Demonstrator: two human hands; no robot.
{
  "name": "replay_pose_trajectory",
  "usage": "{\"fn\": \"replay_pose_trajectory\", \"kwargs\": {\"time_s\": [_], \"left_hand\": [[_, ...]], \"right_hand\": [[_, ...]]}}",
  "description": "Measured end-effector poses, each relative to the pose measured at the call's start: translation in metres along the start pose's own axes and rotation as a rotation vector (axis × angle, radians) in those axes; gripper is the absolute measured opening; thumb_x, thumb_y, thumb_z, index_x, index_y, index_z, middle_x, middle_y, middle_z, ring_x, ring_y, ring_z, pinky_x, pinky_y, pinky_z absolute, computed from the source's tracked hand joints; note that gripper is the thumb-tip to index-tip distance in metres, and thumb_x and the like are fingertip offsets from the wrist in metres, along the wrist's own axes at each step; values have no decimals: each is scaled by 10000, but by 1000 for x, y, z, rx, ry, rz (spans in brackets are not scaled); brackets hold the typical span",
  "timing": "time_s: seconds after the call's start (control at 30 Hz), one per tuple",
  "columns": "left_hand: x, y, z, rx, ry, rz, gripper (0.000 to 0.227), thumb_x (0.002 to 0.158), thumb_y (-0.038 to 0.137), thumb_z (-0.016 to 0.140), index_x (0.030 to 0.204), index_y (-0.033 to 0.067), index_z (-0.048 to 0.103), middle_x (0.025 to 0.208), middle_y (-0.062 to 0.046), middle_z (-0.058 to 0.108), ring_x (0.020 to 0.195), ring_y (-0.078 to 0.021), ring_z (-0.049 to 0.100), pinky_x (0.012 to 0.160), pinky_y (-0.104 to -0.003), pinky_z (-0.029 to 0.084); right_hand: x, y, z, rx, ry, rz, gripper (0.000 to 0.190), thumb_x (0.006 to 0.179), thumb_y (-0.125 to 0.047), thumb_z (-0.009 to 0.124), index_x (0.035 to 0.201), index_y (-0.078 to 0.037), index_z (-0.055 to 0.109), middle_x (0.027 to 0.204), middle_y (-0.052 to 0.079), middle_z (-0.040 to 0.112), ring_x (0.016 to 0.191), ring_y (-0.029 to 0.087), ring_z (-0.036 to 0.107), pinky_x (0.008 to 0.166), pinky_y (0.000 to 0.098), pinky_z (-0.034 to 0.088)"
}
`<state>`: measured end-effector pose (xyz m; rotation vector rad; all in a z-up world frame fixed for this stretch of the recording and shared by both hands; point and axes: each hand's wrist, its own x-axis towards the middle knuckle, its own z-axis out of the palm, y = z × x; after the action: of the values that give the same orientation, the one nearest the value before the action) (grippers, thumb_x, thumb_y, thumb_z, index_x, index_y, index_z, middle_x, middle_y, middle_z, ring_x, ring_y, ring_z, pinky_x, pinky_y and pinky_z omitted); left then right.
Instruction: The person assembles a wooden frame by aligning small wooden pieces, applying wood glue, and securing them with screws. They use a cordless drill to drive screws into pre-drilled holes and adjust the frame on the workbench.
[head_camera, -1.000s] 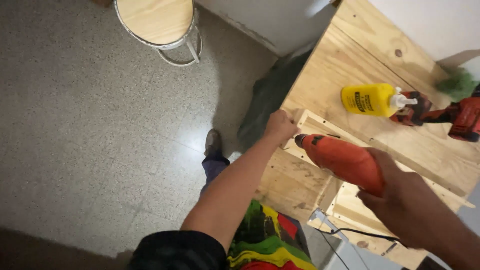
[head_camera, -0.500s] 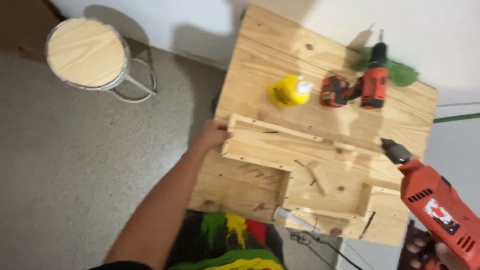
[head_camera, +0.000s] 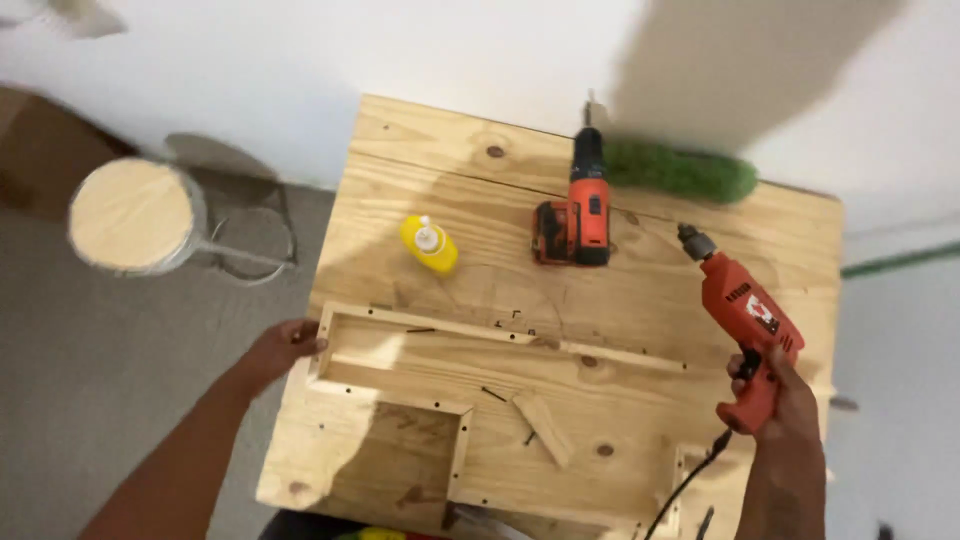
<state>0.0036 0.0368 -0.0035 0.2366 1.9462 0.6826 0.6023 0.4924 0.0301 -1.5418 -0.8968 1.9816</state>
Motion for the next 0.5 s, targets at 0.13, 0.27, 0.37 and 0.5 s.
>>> {"fn": "replay_pose_trajectory", "kwargs": {"time_s": [0.13, 0.27, 0.37, 0.5], "left_hand": [[-10, 19, -2, 18, 5, -123, 469, 863, 235, 780, 1303, 82, 727, 1316, -122, 731, 1167, -331, 687, 1031, -509, 457], [1, 10, -4, 65, 23, -183, 678, 820, 266, 806, 1449, 92, 625, 1527, -142, 582, 1366, -357, 579, 1106, -531, 450], [3, 13, -6, 101, 15, -219, 710, 829, 308, 805, 1469, 78, 599, 1558, -137, 547, 1408, -372, 541, 1147, -569, 423], [-6, 27, -4, 85, 27, -231, 675, 833, 262, 795, 1461, 92, 616, 1529, -142, 591, 1382, -366, 571, 1150, -537, 412]], "right_hand": [[75, -17, -33, -62, -270, 81, 626, 957, -748, 646, 1301, -225, 641, 961, 11, 692, 628, 47, 629, 293, 350, 421], [130, -16, -56, -115, -242, 5, 668, 1024, -699, 642, 1327, -104, 616, 988, 32, 664, 846, 104, 665, 590, 174, 558], [174, -14, -79, -148, -295, 45, 703, 988, -692, 662, 1313, -70, 624, 1036, 76, 702, 836, 151, 676, 592, 240, 548], [187, -18, -86, -252, -303, 73, 765, 943, -690, 684, 1298, -15, 624, 1022, 126, 688, 825, 221, 662, 652, 328, 541]]}}
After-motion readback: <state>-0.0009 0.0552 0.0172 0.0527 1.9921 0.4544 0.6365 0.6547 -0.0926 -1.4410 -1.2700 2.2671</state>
